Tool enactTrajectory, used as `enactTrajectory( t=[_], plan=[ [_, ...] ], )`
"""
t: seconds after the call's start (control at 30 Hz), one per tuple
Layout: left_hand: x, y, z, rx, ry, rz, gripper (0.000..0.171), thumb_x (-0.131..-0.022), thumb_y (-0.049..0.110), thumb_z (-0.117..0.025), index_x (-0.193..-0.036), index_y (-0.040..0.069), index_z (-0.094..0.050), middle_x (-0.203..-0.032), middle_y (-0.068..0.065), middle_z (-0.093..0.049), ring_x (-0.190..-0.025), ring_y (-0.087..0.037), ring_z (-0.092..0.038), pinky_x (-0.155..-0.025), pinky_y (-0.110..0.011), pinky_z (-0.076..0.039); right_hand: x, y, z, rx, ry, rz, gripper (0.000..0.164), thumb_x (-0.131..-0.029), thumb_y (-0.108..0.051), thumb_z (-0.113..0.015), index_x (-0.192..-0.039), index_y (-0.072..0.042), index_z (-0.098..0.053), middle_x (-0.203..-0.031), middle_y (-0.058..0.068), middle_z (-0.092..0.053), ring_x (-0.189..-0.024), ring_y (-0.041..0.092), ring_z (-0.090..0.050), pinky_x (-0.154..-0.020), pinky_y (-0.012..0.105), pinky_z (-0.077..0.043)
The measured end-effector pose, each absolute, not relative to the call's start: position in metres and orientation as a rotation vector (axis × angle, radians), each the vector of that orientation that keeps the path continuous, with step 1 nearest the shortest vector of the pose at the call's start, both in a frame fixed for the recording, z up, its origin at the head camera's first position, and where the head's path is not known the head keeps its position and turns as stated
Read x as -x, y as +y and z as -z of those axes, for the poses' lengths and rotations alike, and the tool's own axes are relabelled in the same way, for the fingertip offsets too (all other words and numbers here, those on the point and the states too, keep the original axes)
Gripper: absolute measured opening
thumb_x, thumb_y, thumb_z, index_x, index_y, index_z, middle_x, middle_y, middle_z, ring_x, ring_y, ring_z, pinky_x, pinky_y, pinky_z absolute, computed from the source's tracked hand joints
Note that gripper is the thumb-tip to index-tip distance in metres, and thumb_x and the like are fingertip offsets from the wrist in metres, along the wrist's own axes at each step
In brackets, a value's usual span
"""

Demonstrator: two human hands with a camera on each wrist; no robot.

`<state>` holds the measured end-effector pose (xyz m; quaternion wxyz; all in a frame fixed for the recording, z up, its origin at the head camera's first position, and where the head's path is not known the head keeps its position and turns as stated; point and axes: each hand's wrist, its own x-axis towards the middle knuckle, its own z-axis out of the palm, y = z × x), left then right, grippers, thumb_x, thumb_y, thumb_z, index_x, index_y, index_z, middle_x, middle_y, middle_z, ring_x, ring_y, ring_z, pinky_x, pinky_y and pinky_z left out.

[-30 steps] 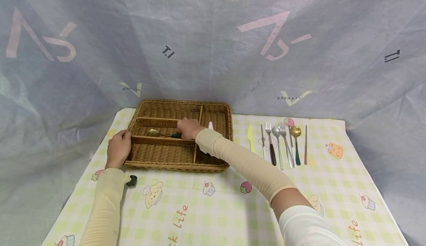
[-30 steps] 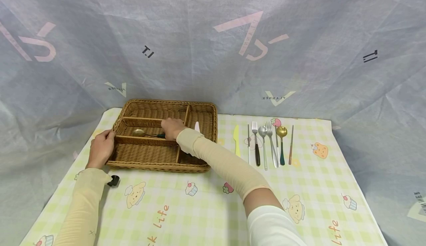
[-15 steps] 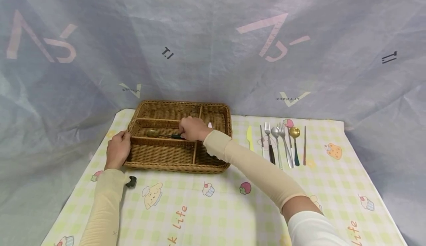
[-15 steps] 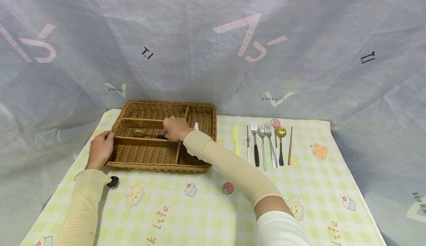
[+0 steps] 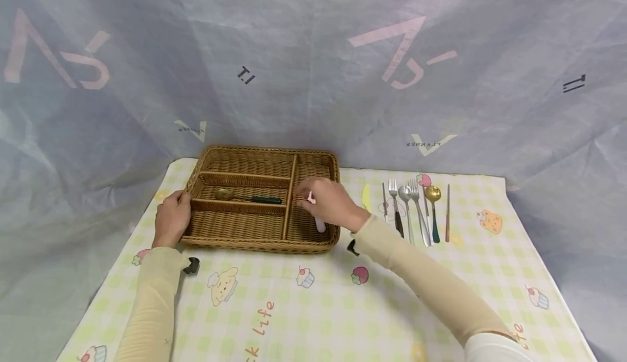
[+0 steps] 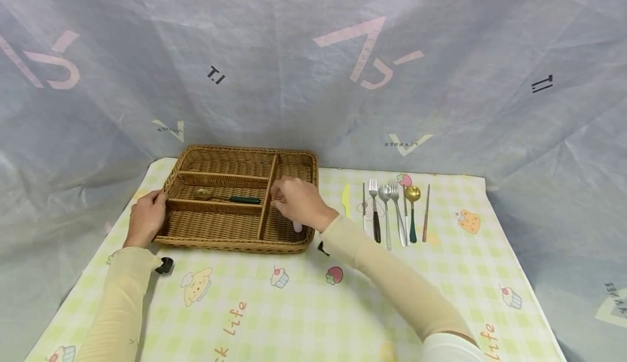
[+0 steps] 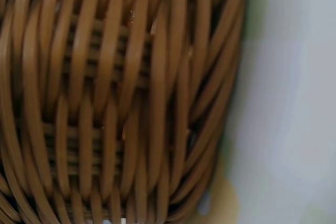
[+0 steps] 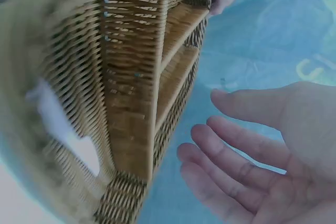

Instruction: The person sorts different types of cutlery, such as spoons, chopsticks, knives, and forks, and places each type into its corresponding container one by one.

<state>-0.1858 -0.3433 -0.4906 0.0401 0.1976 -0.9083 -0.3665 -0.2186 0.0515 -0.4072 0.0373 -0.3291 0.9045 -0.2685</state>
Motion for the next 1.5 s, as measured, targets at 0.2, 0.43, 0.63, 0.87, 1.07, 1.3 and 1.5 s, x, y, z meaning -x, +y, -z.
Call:
enactTrajectory(
  t=[0.2, 0.43, 0.63, 0.87, 1.07, 1.3, 1.5],
  plan=[
    [0.186, -0.344, 0.490, -0.612, -2.780, 1.129, 0.064, -0.116, 0.042, -0.025, -0.164, 0.004, -0.044, -0.137, -0.030, -0.062, -0.100, -0.045, -0.059, -0.089, -0.060, -0.045, 0.195, 0.093, 0.415, 0.903, 2.866, 0.943, 0.021, -0.101, -0.016, -0.078, -0.120, -0.007, -0.078, -0.110, 0.006, -0.075, -0.088, 0.019, -0.070, -0.070, 0.035, -0.056],
    [0.184, -0.345, 0.491, -0.604, -2.781, 1.133, 0.066, -0.115, 0.044, -0.024, -0.164, 0.003, -0.042, -0.149, -0.030, -0.057, -0.122, -0.053, -0.059, -0.102, -0.067, -0.043, 0.168, 0.131, 0.434, 0.759, 2.963, 1.062, 0.010, -0.097, -0.016, -0.082, -0.103, -0.010, -0.077, -0.094, -0.001, -0.067, -0.074, 0.015, -0.057, -0.059, 0.028, -0.044],
    [0.183, -0.344, 0.491, -0.608, -2.783, 1.121, 0.066, -0.115, 0.043, -0.024, -0.164, 0.002, -0.043, -0.136, -0.029, -0.063, -0.104, -0.048, -0.060, -0.094, -0.061, -0.045, 0.149, 0.160, 0.454, 0.657, 3.011, 1.140, 0.010, -0.095, -0.013, -0.084, -0.099, -0.010, -0.075, -0.088, -0.003, -0.065, -0.073, 0.014, -0.058, -0.062, 0.028, -0.046],
    [0.181, -0.343, 0.492, -0.615, -2.792, 1.101, 0.063, -0.116, 0.041, -0.024, -0.155, -0.001, -0.051, -0.110, -0.025, -0.061, -0.085, -0.038, -0.053, -0.083, -0.055, -0.040, 0.135, 0.193, 0.477, 0.507, 3.046, 1.185, 0.010, -0.094, -0.008, -0.084, -0.098, -0.008, -0.074, -0.082, -0.004, -0.064, -0.070, 0.010, -0.058, -0.062, 0.026, -0.046],
    [0.181, -0.341, 0.491, -0.619, -2.786, 1.129, 0.065, -0.116, 0.041, -0.024, -0.163, 0.001, -0.044, -0.135, -0.031, -0.062, -0.105, -0.048, -0.060, -0.093, -0.062, -0.045, 0.125, 0.219, 0.485, 0.409, 3.065, 1.181, 0.009, -0.095, -0.008, -0.083, -0.098, -0.007, -0.074, -0.079, -0.004, -0.063, -0.068, 0.009, -0.057, -0.061, 0.026, -0.047],
    [0.182, -0.340, 0.490, -0.617, -2.791, 1.099, 0.065, -0.116, 0.041, -0.024, -0.161, 0.000, -0.046, -0.136, -0.029, -0.061, -0.107, -0.046, -0.058, -0.092, -0.061, -0.044, 0.126, 0.253, 0.482, 0.337, 3.140, 1.130, 0.009, -0.094, -0.005, -0.082, -0.100, -0.004, -0.075, -0.081, -0.001, -0.067, -0.070, 0.011, -0.060, -0.061, 0.026, -0.048],
    [0.183, -0.340, 0.487, -0.606, -2.793, 1.103, 0.065, -0.116, 0.041, -0.024, -0.162, 0.001, -0.044, -0.140, -0.030, -0.060, -0.109, -0.047, -0.058, -0.095, -0.063, -0.043, 0.139, 0.283, 0.478, 0.247, 3.220, 1.042, 0.012, -0.094, -0.007, -0.081, -0.102, 0.000, -0.075, -0.080, 0.002, -0.068, -0.070, 0.014, -0.060, -0.060, 0.027, -0.045]
  ],
)
